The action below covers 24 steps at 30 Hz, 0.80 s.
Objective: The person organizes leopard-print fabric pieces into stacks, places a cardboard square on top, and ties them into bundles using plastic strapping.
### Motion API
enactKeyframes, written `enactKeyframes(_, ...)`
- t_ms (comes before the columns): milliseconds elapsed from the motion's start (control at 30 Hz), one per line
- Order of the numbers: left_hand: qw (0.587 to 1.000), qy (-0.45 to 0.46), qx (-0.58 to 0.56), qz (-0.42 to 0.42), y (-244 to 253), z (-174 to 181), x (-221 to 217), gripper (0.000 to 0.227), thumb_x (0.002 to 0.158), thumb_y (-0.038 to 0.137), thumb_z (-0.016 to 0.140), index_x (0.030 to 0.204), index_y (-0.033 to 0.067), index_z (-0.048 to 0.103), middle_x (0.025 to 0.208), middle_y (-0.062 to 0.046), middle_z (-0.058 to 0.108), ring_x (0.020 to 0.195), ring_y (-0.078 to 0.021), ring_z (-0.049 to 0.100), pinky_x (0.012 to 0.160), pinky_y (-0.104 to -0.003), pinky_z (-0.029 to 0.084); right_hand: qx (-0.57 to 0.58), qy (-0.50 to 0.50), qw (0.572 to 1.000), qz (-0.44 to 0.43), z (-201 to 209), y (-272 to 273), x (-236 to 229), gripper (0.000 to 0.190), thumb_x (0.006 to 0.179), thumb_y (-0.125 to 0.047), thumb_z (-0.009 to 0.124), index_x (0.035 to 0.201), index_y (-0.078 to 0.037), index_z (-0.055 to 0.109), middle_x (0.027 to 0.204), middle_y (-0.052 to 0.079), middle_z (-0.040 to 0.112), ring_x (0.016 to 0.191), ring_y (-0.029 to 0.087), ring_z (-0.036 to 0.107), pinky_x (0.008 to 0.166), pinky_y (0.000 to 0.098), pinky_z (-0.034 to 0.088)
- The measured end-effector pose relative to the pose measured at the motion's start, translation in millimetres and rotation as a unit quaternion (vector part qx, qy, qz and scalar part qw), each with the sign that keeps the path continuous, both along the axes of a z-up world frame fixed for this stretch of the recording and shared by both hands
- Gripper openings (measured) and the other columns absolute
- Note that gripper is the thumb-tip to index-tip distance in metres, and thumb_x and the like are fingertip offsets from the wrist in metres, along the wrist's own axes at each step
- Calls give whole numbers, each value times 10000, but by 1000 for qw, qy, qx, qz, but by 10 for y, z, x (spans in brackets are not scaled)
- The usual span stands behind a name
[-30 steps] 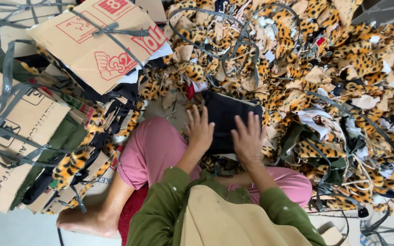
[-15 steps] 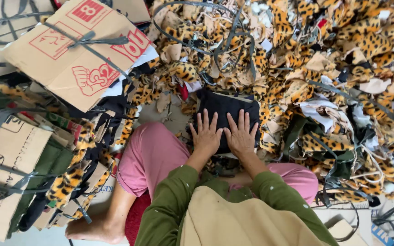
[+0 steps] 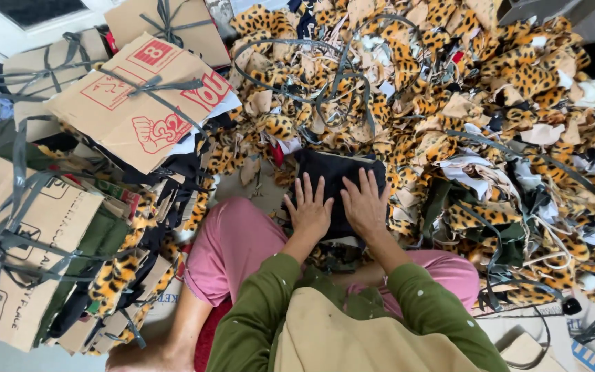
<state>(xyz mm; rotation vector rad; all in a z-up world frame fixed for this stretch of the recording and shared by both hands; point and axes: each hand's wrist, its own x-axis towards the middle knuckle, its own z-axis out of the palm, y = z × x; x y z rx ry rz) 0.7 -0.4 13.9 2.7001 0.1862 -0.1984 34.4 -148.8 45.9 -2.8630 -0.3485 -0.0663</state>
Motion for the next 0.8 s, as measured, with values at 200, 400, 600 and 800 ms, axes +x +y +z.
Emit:
enactKeyframes(200, 999, 25, 22, -8, -113, 165, 119, 611, 1087, 511, 238, 1642, 306, 86, 1717, -98, -50, 1566, -332, -89, 1155, -716, -51, -9, 88, 996, 4, 83, 22, 287, 567, 1074, -576, 309, 1618, -434, 237, 1723, 90, 117, 1588, 301, 65, 1223, 668, 80)
enactKeyframes(400, 996, 85, -21, -10, -58, 146, 135, 603, 1082, 506, 244, 1635, 330, 83, 1715, -89, -54, 1566, -337, -65, 1172, -697, -21, -63, 176, 982, -3, -273, 47, 287, 585, 1059, -623, 222, 1620, -470, 169, 1730, 69, 81, 1593, 287, 2, 1232, 650, 44)
enactKeyframes(600, 993, 119, -7, -21, -75, 172, 224, 619, 1078, 497, 280, 1640, 315, 97, 1714, -96, -70, 1564, -339, -84, 1173, -698, -12, -74, 207, 975, -6, -240, 61, 335, 587, 1055, -621, 191, 1621, -476, 133, 1735, 62, 34, 1592, 290, -33, 1237, 636, 7)
enactKeyframes(800, 989, 133, 55, -33, -103, 256, 235, 641, 1062, 507, 274, 1636, 294, 84, 1710, -125, -46, 1565, -353, -66, 1177, -713, 27, -35, 196, 980, -2, -173, 35, 329, 584, 1045, -637, 232, 1608, -490, 179, 1735, 64, 57, 1592, 295, -6, 1225, 662, 34)
